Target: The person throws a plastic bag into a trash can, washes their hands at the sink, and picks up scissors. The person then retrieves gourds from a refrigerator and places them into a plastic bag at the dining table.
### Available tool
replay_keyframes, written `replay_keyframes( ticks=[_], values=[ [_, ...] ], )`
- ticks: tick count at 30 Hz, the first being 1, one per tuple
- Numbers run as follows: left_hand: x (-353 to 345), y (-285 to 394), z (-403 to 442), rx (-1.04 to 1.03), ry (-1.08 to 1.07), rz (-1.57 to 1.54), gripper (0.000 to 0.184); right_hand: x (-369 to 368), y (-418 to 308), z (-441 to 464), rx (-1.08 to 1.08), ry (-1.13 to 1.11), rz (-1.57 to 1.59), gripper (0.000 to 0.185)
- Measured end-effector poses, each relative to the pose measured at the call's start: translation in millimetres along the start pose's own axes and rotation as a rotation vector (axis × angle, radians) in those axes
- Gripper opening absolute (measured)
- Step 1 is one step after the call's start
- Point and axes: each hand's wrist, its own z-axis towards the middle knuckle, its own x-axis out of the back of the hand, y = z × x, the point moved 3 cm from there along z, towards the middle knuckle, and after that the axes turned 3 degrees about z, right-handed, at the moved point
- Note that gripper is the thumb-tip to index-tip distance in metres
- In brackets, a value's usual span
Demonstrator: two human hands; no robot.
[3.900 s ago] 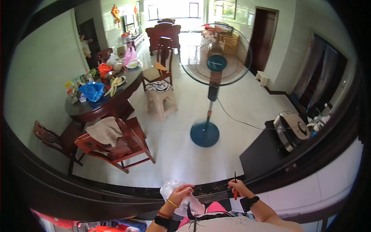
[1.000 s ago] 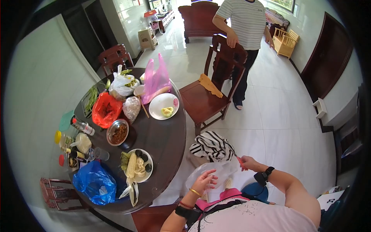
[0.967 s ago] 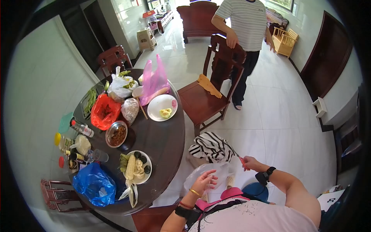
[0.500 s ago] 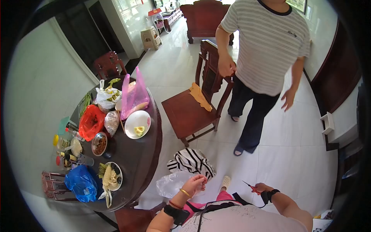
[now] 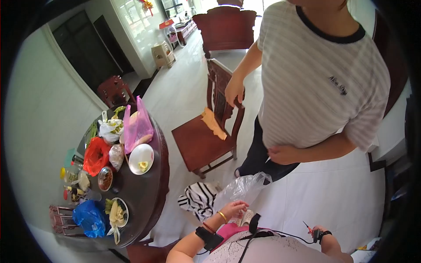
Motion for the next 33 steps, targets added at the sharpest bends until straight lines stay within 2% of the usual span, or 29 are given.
replay_keyframes(
  ticks=[2, 5, 8, 9, 12, 14, 21, 26, 28, 31, 33],
  values=[
    [-12, -7, 10, 0.052, -0.055, 0.005, 0.019, 9, 12, -7, -0.037, 0.084, -0.018, 0.032],
    [-30, -14, 32, 0.067, -0.112, 0.102, 0.021, 15, 26, -9, -0.070, 0.028, 0.035, 0.030],
    [-54, -12, 51, 0.091, -0.108, 0.172, 0.023, 30, 26, -23, -0.056, 0.148, 0.371, 0.025],
    [-62, -11, 60, 0.091, -0.143, 0.238, 0.022, 36, 17, -30, -0.016, 0.190, 0.292, 0.021],
    [-86, -4, 89, 0.146, -0.196, 0.215, 0.023, 53, 19, -17, -0.110, 0.167, 0.399, 0.017],
    [-105, 4, 117, 0.151, -0.191, 0.257, 0.024, 66, 41, 14, -0.094, 0.146, 0.451, 0.018],
    [-207, 30, 243, 0.154, -0.248, 0.192, 0.023, 165, 98, 49, -0.047, 0.136, 0.672, 0.017],
    [-268, 76, 315, 0.121, -0.203, 0.200, 0.019, 252, 140, 88, -0.050, 0.226, 0.509, 0.016],
    [-280, 97, 336, 0.092, -0.183, 0.156, 0.018, 288, 112, 76, -0.081, 0.221, 0.614, 0.015],
    [-288, 130, 365, 0.053, -0.153, 0.113, 0.017, 324, 100, 129, -0.004, 0.213, 0.785, 0.018],
    [-276, 153, 385, 0.035, -0.122, 0.090, 0.016, 351, 39, 136, 0.061, 0.137, 0.797, 0.018]
  ],
)
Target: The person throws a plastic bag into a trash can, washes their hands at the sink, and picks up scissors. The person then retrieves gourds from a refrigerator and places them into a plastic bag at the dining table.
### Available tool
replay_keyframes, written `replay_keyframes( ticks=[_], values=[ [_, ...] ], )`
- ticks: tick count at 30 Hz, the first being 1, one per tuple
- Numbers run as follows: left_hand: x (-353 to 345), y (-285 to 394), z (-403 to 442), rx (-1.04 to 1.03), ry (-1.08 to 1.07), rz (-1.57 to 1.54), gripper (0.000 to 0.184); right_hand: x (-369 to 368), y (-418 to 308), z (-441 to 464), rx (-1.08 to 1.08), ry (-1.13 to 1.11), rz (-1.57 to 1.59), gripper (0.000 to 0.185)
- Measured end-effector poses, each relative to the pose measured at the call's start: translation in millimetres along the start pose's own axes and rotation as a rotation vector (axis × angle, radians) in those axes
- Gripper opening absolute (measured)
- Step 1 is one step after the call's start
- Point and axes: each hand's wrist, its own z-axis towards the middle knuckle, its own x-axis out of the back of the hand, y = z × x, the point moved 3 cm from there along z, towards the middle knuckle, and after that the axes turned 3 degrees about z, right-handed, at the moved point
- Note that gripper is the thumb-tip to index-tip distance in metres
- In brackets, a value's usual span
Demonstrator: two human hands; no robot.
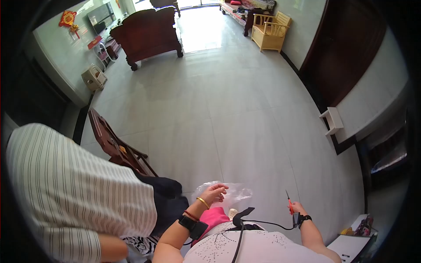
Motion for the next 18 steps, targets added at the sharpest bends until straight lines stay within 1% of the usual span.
replay_keyframes(
  ticks=[1, 3, 7, 9, 10, 11, 13, 15, 16, 17, 18],
  values=[
    [7, 11, 10, -0.020, 0.031, -0.022, 0.016, -7, -22, 10, 0.005, -0.008, -0.012, 0.018],
    [20, 33, 30, -0.067, 0.056, -0.063, 0.016, -16, -77, 35, 0.081, -0.088, -0.017, 0.020],
    [64, 69, 72, -0.088, 0.112, -0.187, 0.016, -18, -186, 75, 0.190, -0.096, -0.097, 0.021],
    [78, 104, 95, -0.121, 0.137, -0.250, 0.016, -4, -228, 99, 0.185, -0.061, -0.096, 0.022],
    [84, 122, 105, -0.116, 0.163, -0.233, 0.016, 5, -250, 109, 0.164, -0.044, -0.121, 0.022],
    [93, 137, 111, -0.105, 0.198, -0.217, 0.016, 7, -269, 113, 0.138, -0.034, -0.147, 0.022],
    [112, 169, 129, -0.146, 0.227, -0.225, 0.015, 17, -299, 140, 0.135, -0.047, -0.253, 0.024],
    [130, 203, 144, -0.199, 0.288, -0.233, 0.015, 24, -340, 147, 0.146, 0.013, -0.300, 0.026],
    [137, 220, 152, -0.228, 0.279, -0.244, 0.015, 37, -341, 186, 0.191, 0.011, -0.398, 0.027],
    [148, 237, 157, -0.261, 0.276, -0.253, 0.015, 32, -356, 190, -0.018, -0.051, 0.066, 0.026],
    [162, 253, 159, -0.303, 0.338, -0.274, 0.015, 28, -378, 200, -0.015, -0.057, -0.010, 0.026]
  ],
)
